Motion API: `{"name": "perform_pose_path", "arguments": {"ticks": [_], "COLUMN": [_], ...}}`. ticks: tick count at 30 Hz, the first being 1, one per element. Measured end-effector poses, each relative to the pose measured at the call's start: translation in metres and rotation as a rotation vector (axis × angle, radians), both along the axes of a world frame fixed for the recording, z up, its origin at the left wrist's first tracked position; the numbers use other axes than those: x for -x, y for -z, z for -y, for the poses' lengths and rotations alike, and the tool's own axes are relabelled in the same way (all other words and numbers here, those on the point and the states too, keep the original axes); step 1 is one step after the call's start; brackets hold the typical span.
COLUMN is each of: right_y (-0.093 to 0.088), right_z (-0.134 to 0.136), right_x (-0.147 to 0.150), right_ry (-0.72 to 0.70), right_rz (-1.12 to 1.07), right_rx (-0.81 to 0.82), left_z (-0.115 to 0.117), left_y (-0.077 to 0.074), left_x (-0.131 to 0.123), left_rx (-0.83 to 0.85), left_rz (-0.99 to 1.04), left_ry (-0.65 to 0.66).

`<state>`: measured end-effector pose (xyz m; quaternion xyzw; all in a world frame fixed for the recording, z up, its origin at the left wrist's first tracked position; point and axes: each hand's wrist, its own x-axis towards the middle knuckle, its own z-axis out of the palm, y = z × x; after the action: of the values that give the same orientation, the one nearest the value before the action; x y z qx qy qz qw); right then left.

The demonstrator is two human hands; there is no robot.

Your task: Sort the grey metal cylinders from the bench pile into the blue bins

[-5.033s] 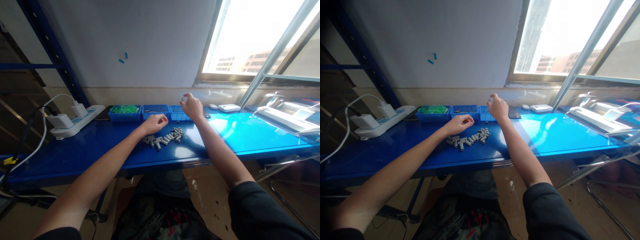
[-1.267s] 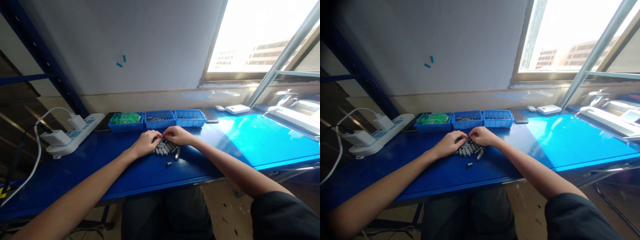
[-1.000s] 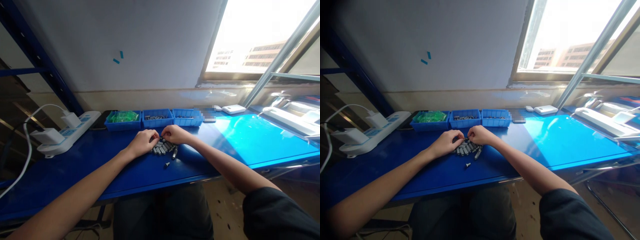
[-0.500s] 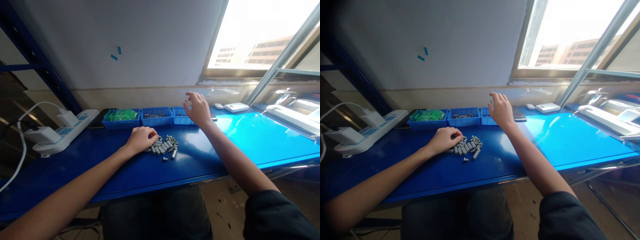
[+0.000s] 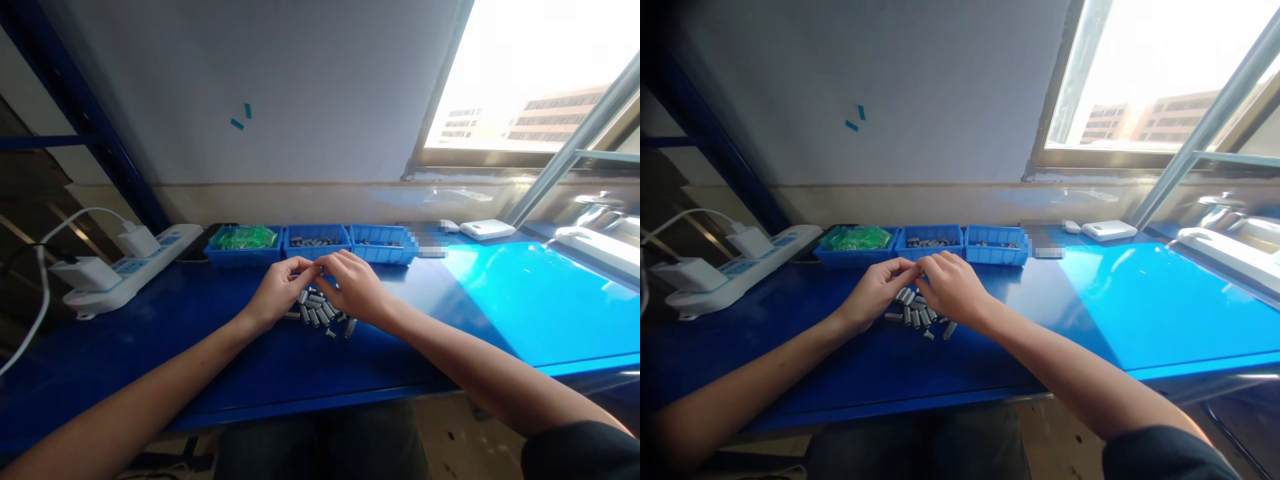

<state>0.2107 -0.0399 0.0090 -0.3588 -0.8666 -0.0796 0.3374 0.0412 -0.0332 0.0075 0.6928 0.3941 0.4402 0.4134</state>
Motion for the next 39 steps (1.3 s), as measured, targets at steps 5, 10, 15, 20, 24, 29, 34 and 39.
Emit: {"name": "perform_pose_path", "arguments": {"ticks": [5, 10, 15, 20, 24, 29, 34, 39], "right_y": [0.003, -0.006, -0.039, -0.04, -0.026, -0.024, -0.023, -0.021], "right_z": [0.002, 0.006, 0.002, -0.037, -0.053, -0.049, -0.046, -0.04], "right_x": [-0.003, -0.005, -0.034, -0.082, -0.091, -0.073, -0.064, -0.058], "right_ry": [-0.062, -0.058, 0.172, 0.488, 0.554, 0.487, 0.431, 0.376], "right_rz": [-0.155, -0.203, -0.337, -0.175, -0.111, -0.053, 0.04, 0.065], "right_rx": [-0.047, -0.115, -0.297, -0.091, 0.015, -0.009, 0.081, 0.136], "left_z": [0.005, 0.01, 0.053, 0.085, 0.078, 0.066, 0.063, 0.025], "left_y": [-0.004, -0.018, -0.029, -0.021, -0.016, -0.009, -0.012, -0.026], "left_x": [0.001, 0.011, 0.018, 0.002, -0.003, -0.005, -0.008, 0.005], "left_rx": [-0.026, -0.186, -0.519, -0.718, -0.752, -0.754, -0.697, -0.47], "left_rz": [-0.007, -0.31, -0.648, -0.634, -0.69, -0.827, -0.861, -0.889], "left_ry": [-0.023, -0.066, -0.146, -0.281, -0.403, -0.342, -0.267, -0.134]}}
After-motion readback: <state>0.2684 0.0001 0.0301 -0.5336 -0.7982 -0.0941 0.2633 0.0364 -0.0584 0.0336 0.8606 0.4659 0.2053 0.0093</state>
